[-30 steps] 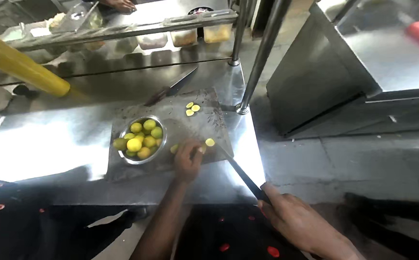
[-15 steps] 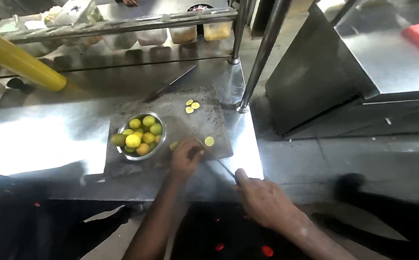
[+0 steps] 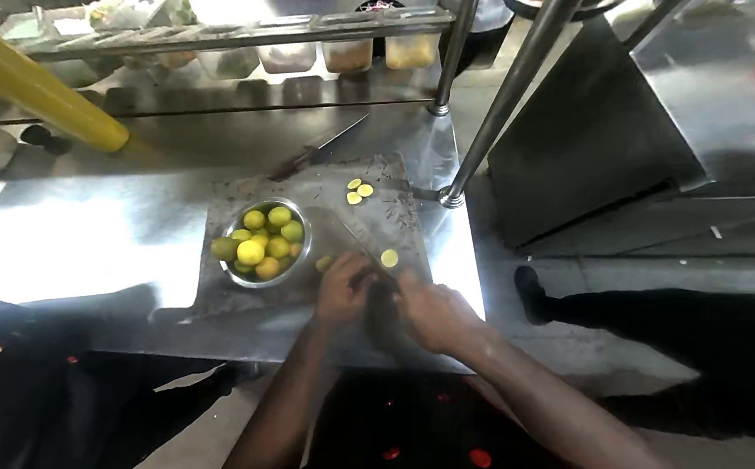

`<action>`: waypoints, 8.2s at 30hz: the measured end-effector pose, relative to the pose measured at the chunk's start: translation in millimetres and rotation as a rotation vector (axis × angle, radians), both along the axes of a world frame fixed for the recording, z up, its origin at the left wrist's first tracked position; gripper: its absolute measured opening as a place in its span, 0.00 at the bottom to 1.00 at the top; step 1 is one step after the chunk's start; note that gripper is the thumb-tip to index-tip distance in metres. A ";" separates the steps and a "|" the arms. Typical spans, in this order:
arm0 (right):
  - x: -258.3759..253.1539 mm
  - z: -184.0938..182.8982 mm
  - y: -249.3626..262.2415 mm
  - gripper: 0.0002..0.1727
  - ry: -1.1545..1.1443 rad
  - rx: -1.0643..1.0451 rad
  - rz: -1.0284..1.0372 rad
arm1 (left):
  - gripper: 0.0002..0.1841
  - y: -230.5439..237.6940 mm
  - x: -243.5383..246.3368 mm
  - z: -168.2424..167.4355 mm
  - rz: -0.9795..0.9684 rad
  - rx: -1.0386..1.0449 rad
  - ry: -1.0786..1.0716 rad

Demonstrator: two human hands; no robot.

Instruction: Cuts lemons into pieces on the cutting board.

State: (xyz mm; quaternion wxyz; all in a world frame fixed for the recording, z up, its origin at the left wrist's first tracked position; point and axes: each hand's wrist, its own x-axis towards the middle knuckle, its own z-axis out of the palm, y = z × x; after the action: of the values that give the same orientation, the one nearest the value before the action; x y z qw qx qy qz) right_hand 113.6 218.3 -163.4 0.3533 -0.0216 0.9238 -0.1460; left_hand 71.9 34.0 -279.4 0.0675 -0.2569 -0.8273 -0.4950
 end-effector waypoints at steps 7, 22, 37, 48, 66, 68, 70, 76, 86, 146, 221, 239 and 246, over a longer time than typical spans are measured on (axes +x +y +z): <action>11.3 -3.1 7.5 0.20 -0.106 0.018 -0.003 | 0.07 -1.3 0.2 -4.9 -0.014 0.040 0.005; 79.2 -21.2 68.0 0.22 -0.109 -0.135 -0.145 | 0.08 10.3 4.5 -1.5 0.103 0.057 0.017; 64.7 4.8 32.2 0.20 0.038 0.059 0.025 | 0.05 0.7 0.2 -7.8 0.078 0.036 0.094; -15.7 3.8 -19.4 0.19 0.110 0.056 0.008 | 0.07 -0.4 -0.5 -10.6 0.077 0.010 0.158; 129.9 -8.1 75.9 0.25 -0.124 -0.070 -0.146 | 0.12 3.1 0.6 -1.6 0.103 0.023 0.006; 138.8 -12.6 87.0 0.25 -0.100 -0.181 -0.211 | 0.11 2.4 -1.3 10.0 0.141 0.081 -0.069; 145.7 -17.5 92.0 0.24 -0.079 -0.242 -0.286 | 0.11 2.9 -7.3 26.2 0.227 0.066 -0.133; 148.7 -21.0 91.9 0.25 -0.005 -0.197 -0.358 | 0.13 8.2 -35.2 53.4 0.292 -0.051 -0.247; 146.6 -24.0 88.6 0.25 0.054 -0.198 -0.327 | 0.16 7.2 -11.1 51.3 0.288 0.005 -0.273; 137.7 12.2 88.8 0.21 0.323 -0.358 -0.039 | 0.17 -0.8 9.4 101.5 -0.045 0.948 -1.012; 133.4 -16.3 96.9 0.21 0.173 -0.560 -0.085 | 0.13 -18.2 -12.0 113.9 -0.053 0.063 -0.605; 107.5 -33.4 154.9 0.21 0.098 -0.584 -0.437 | 0.15 6.4 -3.6 111.8 0.043 -1.219 -0.356; 115.5 -44.3 158.2 0.22 0.119 -0.618 -0.473 | 0.18 18.3 -27.7 117.7 0.034 -1.267 -0.210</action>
State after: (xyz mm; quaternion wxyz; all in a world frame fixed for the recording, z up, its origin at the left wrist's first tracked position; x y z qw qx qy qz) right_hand 229.1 376.5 -207.7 0.2324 0.0779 0.8347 -0.4932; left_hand 44.2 52.4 -161.7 -0.1708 -0.1838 -0.9656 0.0685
